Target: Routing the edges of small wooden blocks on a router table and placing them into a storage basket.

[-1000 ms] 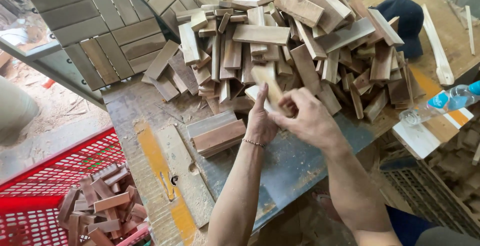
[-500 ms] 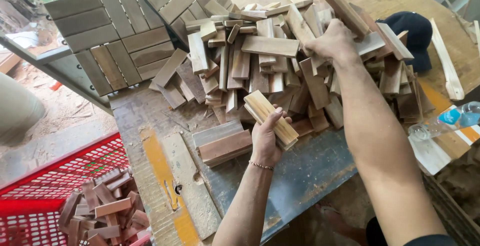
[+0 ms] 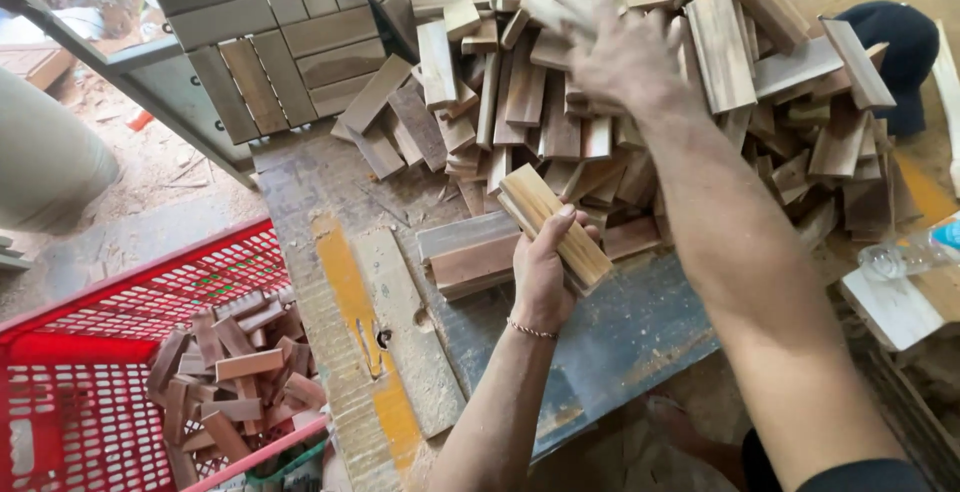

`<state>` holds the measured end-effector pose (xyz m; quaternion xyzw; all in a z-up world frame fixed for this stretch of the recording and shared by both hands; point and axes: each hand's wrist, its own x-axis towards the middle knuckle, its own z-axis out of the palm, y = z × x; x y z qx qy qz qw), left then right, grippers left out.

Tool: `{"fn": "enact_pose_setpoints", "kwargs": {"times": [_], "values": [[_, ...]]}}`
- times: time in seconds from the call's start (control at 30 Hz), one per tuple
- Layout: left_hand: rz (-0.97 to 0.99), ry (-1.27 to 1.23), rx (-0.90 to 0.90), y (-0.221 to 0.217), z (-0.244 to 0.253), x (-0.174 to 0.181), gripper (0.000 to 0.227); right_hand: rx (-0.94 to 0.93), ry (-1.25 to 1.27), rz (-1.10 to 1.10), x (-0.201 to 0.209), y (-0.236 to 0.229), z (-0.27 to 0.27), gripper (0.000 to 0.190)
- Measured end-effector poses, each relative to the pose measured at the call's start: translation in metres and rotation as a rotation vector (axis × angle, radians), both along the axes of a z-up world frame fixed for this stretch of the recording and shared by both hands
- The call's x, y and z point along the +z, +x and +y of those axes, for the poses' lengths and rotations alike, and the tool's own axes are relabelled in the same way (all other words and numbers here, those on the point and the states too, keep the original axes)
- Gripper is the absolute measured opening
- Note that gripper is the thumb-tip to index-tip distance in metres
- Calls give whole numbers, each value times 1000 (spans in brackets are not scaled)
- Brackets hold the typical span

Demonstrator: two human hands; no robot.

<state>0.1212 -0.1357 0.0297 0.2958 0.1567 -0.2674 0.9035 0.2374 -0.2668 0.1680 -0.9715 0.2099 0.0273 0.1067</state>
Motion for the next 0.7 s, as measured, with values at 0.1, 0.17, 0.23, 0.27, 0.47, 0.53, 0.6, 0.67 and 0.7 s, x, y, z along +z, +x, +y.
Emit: {"fn": "enact_pose_setpoints", "kwargs": {"times": [0.1,0.17,0.23,0.27,0.47,0.53,0.6,0.67,0.7], "values": [[14,85,-15,-9,1,-7,48,-115,-136,78,-66,45,-25,132],[-7,106,-19,-11,8,-5,52,-137,-129,49,-63,44,-26,122],[-39,119,-19,-13,13,-7,56,-156,-130,7,-55,39,-23,114],[-31,136,-27,-13,14,-10,54,-204,46,-50,-51,35,-21,98],[-163,160,-55,-29,27,-22,63,-272,493,-183,-34,-66,-8,90],[-264,138,-36,-31,27,-26,64,-255,512,-283,-58,-102,-5,116],[-494,158,-55,-36,30,-22,67,-78,748,-381,-88,-137,3,106],[-565,172,-101,-43,31,-29,83,24,934,-442,-120,-171,16,98],[-662,178,-134,-43,30,-32,98,149,1111,-526,-134,-186,22,91]]}}
